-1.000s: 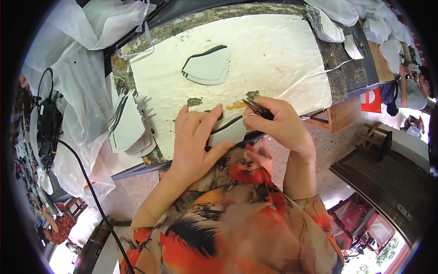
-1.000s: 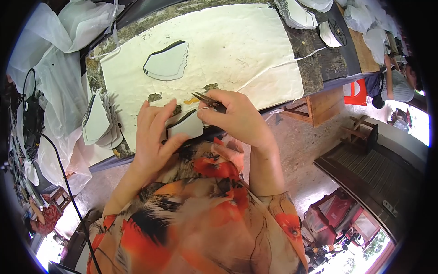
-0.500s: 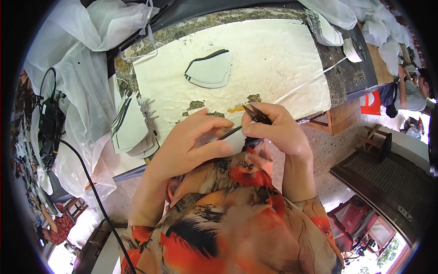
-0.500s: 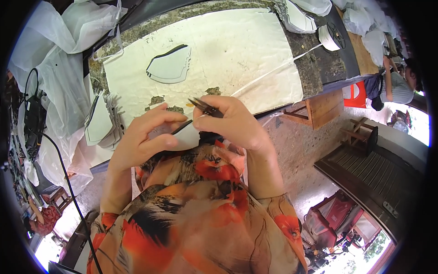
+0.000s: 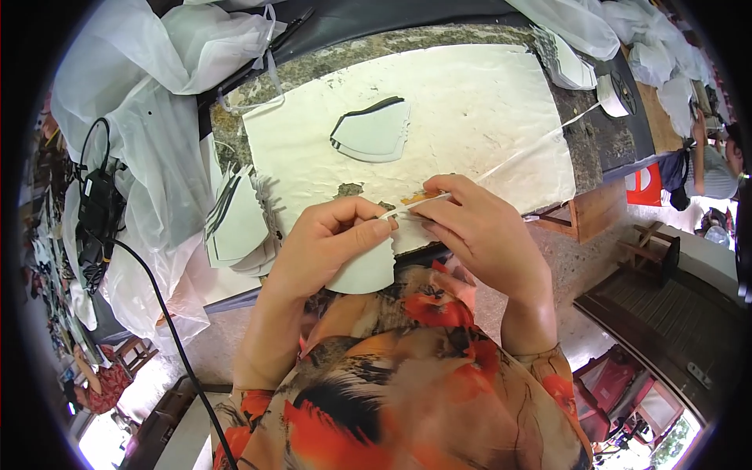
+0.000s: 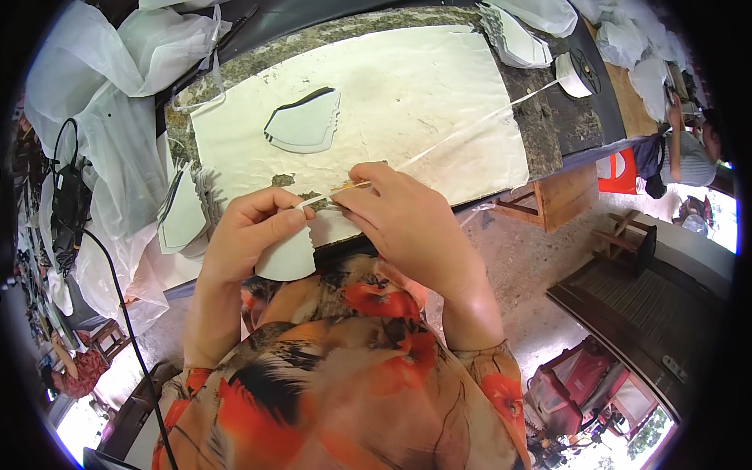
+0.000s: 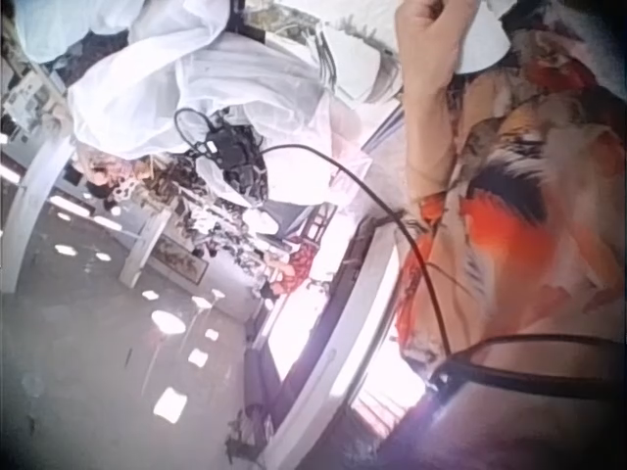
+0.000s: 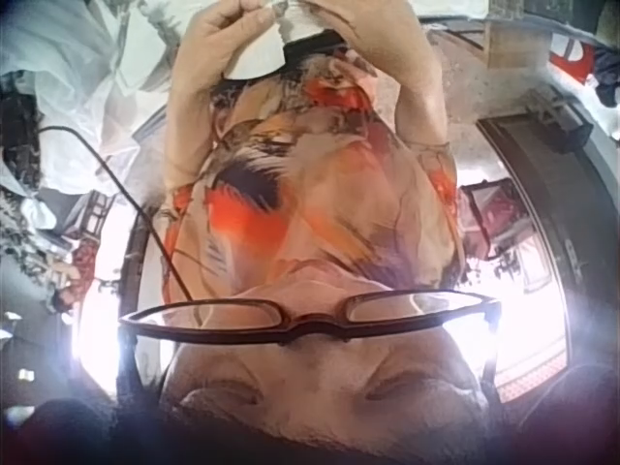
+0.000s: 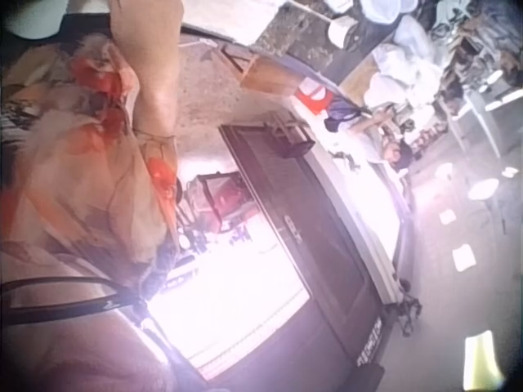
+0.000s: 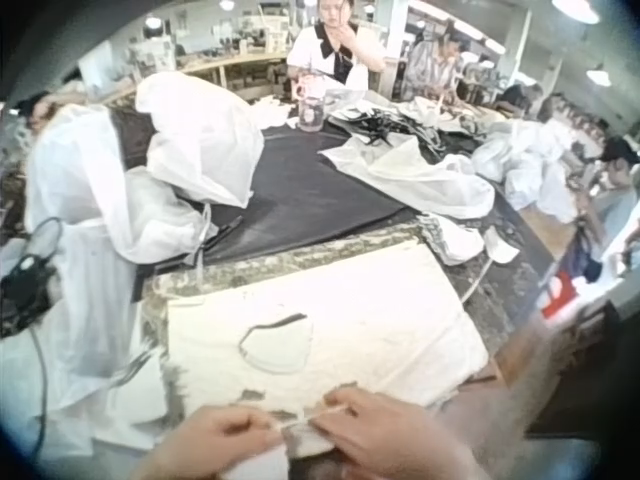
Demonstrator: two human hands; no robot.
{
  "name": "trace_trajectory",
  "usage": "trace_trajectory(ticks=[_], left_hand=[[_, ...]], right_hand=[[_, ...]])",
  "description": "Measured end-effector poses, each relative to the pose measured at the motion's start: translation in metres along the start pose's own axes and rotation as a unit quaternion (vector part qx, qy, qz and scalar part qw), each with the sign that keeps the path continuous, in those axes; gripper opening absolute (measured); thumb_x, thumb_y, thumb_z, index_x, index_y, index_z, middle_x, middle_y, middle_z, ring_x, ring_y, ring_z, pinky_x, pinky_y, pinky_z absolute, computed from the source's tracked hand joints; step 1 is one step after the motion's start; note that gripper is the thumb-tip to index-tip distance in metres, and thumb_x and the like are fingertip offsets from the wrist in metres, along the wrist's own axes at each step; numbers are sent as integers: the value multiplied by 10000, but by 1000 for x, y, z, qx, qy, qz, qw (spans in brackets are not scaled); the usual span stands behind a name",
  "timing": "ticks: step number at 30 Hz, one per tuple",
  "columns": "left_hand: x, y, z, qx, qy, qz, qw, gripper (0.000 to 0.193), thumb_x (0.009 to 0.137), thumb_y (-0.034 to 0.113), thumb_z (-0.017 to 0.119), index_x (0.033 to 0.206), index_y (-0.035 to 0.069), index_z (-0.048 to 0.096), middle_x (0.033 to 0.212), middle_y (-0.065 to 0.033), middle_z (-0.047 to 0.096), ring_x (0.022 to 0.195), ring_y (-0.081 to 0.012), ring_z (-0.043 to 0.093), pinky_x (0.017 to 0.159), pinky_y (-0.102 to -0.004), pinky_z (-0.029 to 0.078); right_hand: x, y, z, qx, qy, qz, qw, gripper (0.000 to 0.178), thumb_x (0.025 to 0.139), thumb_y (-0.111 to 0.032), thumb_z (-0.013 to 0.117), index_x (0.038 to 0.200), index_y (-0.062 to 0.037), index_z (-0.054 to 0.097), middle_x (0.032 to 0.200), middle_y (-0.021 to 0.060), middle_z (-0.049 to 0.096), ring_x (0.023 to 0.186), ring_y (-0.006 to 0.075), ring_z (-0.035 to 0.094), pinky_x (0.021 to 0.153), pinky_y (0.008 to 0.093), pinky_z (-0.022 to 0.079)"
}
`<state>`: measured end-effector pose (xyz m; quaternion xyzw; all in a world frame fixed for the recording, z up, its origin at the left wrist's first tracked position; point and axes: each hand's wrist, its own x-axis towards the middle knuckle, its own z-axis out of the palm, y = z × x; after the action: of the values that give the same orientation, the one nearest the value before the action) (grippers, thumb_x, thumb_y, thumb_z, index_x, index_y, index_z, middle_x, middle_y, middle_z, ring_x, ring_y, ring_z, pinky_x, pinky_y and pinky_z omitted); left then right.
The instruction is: Applying decorative or structural strips to shoe upper components using a small tool.
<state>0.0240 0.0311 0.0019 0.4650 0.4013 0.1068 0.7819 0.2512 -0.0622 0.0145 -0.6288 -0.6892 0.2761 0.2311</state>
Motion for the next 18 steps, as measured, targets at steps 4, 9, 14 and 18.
trace_trajectory(ticks=[4, 9, 14, 18], left_hand=[[-8, -6, 2, -12, -4, 18, 1000, 201, 1000, 177, 714, 1082, -5, 740, 932, 24, 694, 840, -39, 573, 746, -207, 462], [-6, -10, 5, -11, 15, 25, 1000, 188, 1002, 161, 711, 1092, -1, 740, 909, 36, 682, 823, -32, 549, 730, -204, 445], [-1, -15, 3, -12, 29, 34, 999, 184, 1001, 158, 715, 1095, 3, 741, 876, 49, 667, 788, -23, 514, 692, -201, 419], [-3, -14, 11, -14, 23, 39, 999, 177, 996, 154, 721, 1093, 8, 741, 846, 58, 654, 766, -19, 511, 679, -191, 412]], right_hand=[[4, -2, 7, 37, -3, 12, 999, 199, 963, -210, 648, 1134, -131, 711, 1141, 82, 667, 986, 306, 683, 800, 403, 555], [9, -2, 5, 77, -61, 51, 994, 216, 1001, -259, 589, 1131, -129, 702, 1046, 85, 697, 937, 321, 684, 783, 416, 548], [8, 2, 6, 116, -51, 42, 991, 241, 1008, -269, 577, 1142, -111, 699, 1033, 113, 703, 954, 337, 677, 805, 426, 541], [10, -4, 3, 149, -53, 53, 986, 285, 1041, -307, 550, 1120, -81, 704, 1030, 143, 698, 959, 358, 669, 813, 419, 531]])
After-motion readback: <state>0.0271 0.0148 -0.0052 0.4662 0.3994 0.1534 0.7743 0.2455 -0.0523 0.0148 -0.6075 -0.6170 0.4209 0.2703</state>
